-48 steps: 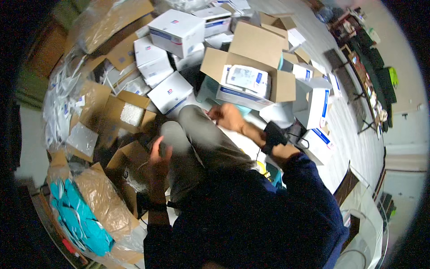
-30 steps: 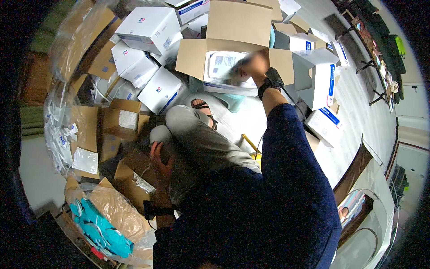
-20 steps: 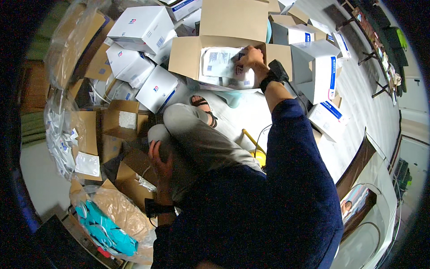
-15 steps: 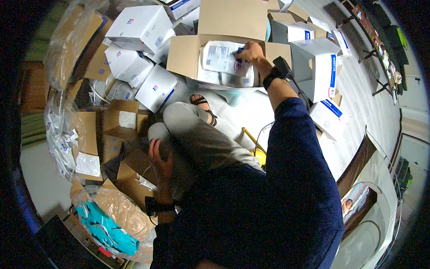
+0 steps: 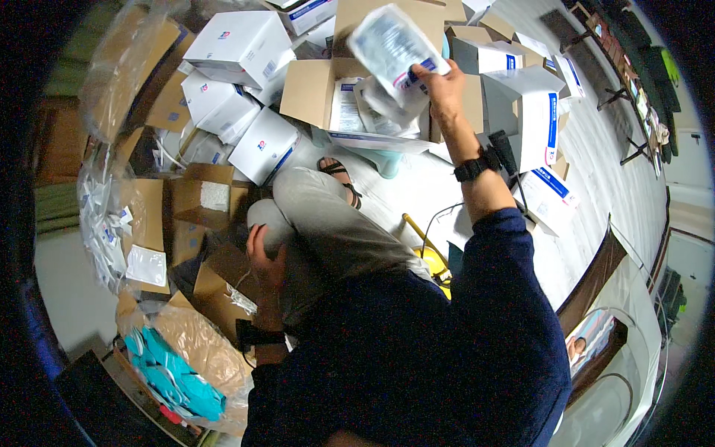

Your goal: The person is unpacking teal-colored medical face masks from white plastic envelopes and organizing them in a cluttered room.

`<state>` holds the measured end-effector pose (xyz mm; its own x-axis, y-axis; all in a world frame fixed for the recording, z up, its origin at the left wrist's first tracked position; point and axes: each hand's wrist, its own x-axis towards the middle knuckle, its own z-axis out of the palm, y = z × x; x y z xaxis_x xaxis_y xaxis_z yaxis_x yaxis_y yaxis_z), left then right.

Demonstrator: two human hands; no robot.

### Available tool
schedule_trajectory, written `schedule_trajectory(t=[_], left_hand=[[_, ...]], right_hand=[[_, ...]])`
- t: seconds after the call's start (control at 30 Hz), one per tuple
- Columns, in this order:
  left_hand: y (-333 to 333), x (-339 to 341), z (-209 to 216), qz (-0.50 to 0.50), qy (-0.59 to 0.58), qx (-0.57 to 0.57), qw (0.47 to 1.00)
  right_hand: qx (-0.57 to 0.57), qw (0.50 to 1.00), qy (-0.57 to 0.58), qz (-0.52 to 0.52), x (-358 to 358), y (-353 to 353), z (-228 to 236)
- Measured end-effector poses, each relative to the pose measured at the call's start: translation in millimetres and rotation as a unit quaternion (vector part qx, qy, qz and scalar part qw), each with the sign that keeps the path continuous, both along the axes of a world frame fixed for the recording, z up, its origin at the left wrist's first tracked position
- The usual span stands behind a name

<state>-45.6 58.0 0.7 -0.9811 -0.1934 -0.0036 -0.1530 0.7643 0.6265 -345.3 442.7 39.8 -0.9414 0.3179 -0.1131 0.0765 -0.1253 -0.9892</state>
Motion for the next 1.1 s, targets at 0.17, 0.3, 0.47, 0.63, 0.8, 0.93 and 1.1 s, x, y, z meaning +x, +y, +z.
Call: schedule_trajectory(t=[0.17, 0.3, 0.47, 0.63, 0.8, 0.93, 1.1], left_hand=[[4.0, -29.2, 58.4, 0.1, -0.076, 0.391, 0.912], [42.4, -43.0, 112.1, 0.003, 0.023, 0.516, 0.857], [40.2, -14.6, 79.8, 0.038, 0.024, 0.393, 0.918], [18.1, 7.8, 85.2, 0.032, -0.04, 0.462, 0.886], [-7.7, 26.4, 61.9, 0.021, -0.115, 0.467, 0.876], [-11.3, 39.1, 45.1, 0.055, -0.186, 0.142, 0.971], [-5.3, 12.5, 105.2, 0.175, 0.176, 0.072, 0.966]], right_hand=[[-0.375, 0.922, -0.052, 0.088, 54.6, -38.6, 35.6], [-0.445, 0.866, -0.185, 0.135, 139.4, -109.2, 12.9], [-0.424, 0.856, -0.225, 0.192, 201.2, -157.8, -10.1], [-0.379, 0.853, -0.248, 0.258, 216.2, -146.0, -26.4], [-0.366, 0.882, -0.195, 0.222, 200.5, -127.7, -26.3], [-0.301, 0.891, -0.161, 0.299, 188.8, -125.8, -4.6], [-0.057, 0.864, -0.127, 0.484, 176.8, -118.5, 12.8]])
